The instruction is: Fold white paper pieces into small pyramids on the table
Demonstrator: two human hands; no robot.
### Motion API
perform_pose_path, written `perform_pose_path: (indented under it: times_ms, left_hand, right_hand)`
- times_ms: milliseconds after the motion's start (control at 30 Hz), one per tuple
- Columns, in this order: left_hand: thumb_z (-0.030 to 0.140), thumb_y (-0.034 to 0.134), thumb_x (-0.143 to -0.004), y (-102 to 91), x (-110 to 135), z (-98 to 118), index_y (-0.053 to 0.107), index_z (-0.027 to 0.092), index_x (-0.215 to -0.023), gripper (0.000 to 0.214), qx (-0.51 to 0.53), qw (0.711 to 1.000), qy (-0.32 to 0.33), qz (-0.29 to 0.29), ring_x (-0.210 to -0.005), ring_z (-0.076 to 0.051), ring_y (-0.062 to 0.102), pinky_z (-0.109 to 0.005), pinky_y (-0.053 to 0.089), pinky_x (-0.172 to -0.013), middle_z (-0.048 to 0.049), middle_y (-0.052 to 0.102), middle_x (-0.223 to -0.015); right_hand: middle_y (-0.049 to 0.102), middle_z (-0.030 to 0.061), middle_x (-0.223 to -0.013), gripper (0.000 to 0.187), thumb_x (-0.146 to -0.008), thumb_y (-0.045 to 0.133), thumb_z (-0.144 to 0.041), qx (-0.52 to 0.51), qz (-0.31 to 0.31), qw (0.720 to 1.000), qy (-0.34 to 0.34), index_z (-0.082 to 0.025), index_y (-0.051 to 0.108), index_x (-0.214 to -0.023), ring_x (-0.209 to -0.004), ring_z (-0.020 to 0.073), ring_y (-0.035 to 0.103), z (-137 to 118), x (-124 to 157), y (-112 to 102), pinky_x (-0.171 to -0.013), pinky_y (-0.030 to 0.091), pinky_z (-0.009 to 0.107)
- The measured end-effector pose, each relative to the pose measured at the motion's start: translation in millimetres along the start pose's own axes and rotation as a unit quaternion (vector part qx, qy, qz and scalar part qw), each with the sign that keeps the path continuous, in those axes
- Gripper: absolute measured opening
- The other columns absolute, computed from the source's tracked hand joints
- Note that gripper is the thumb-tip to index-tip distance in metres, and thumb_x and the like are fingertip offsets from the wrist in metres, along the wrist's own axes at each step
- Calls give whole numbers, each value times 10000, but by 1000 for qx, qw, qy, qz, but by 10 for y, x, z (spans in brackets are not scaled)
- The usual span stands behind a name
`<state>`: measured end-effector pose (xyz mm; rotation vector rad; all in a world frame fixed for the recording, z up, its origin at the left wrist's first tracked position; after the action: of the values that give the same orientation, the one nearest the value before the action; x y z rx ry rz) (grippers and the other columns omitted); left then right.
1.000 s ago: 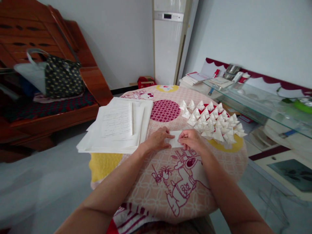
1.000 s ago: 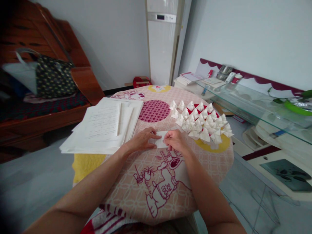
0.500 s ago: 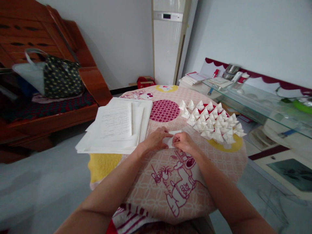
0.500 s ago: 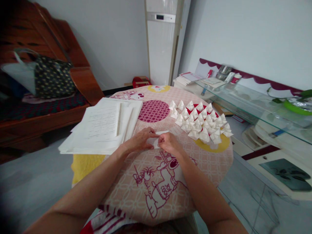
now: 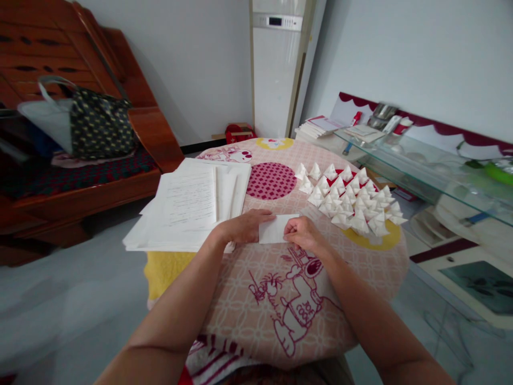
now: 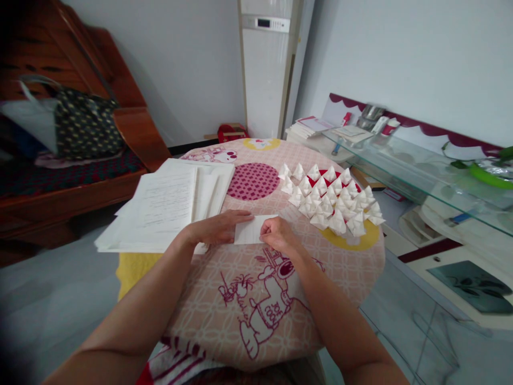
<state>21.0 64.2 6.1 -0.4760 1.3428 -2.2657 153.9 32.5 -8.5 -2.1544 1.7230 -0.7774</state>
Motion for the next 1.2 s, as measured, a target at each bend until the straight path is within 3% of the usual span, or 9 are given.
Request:
perform_pose_path:
  times_ms: [100,200,400,533,700,833,967,1100,1200]
  left_hand:
    - [125,548,-863,-129,-30,-38,561,238,-1418,567,35,998,-7,54,-1289,-205,569,-366,436,-1102,-84,622,-1426]
    - [77,466,-870,-216,-62,-102,643,226,-1320,506,38,993,-32,111,-1179,-187,630,-350,474,-1050,-67,697,-1301]
    - [184,608,-829,-280,-63,-231,670,191,-1291,465,63,979,-98,164,-905,-181,689,-307,537,-838,-64,753,-1053]
    - [207,643,-811,-257,-101,-248,659,187,-1313,503,112,970,-103,188,-828,-152,681,-270,542,-768,-54,745,-1020]
    - [244,720,-777,-221,-162,-138,694,172,-1262,491,68,972,-96,203,-873,-192,679,-312,551,-805,-88,731,-1051]
    - [270,726,-819,-249,-182,49,732,172,-1186,380,45,972,-71,221,-1008,-238,682,-372,543,-929,-108,733,-1117]
    - [242,700,-851,-273,-186,207,748,171,-1159,320,46,973,-34,225,-1037,-240,682,-351,538,-950,-112,737,-1137]
    - [205,637,-892,-224,-215,319,766,181,-1105,250,38,981,0,192,-1009,-227,683,-337,538,-920,-92,752,-1062]
    - [204,638,-900,-189,-234,370,768,181,-1112,250,47,983,24,177,-1020,-227,675,-348,528,-931,-93,751,-1069]
  right_hand:
    - [564,-52,-490,39,-729,647,-144,-38,6,999,22,-170,627,-708,-383,90,535,43,1,-44,-388,329,164]
    - [598,-41,-548,39,-739,640,-208,-69,77,994,31,-169,643,-734,-378,82,527,110,-11,-252,-367,326,164]
    - [620,-29,-583,100,-728,627,-275,-103,179,978,24,-176,632,-721,-359,76,500,330,-61,-557,-347,331,173]
    - [634,-25,-583,97,-728,630,-277,-98,193,976,28,-182,635,-711,-361,78,504,365,-65,-569,-349,339,175]
    - [644,-18,-585,85,-755,609,-239,-68,183,980,31,-179,662,-724,-372,89,519,270,-49,-516,-356,337,185]
    - [692,9,-672,154,-764,597,-234,-61,215,974,-37,-169,718,-835,-452,121,580,143,-27,-568,-426,417,216]
    - [737,33,-770,373,-739,560,-156,4,244,958,-149,-168,760,-1054,-620,166,656,-87,57,-629,-601,523,272]
    - [773,68,-992,490,-717,503,-73,64,207,948,-234,-178,763,-1119,-771,177,682,-311,116,-520,-723,546,292]
    - [777,65,-973,480,-717,507,-50,77,179,949,-248,-181,769,-1097,-787,177,677,-356,106,-432,-744,543,288]
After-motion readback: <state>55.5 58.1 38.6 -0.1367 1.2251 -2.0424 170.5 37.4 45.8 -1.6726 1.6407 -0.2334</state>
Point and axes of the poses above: each hand's wrist, its own x-axis away from the middle knuckle, its own y-axis out of the palm, z = x × y, the point moved 10 cm from there along -x, towards the middle knuckle
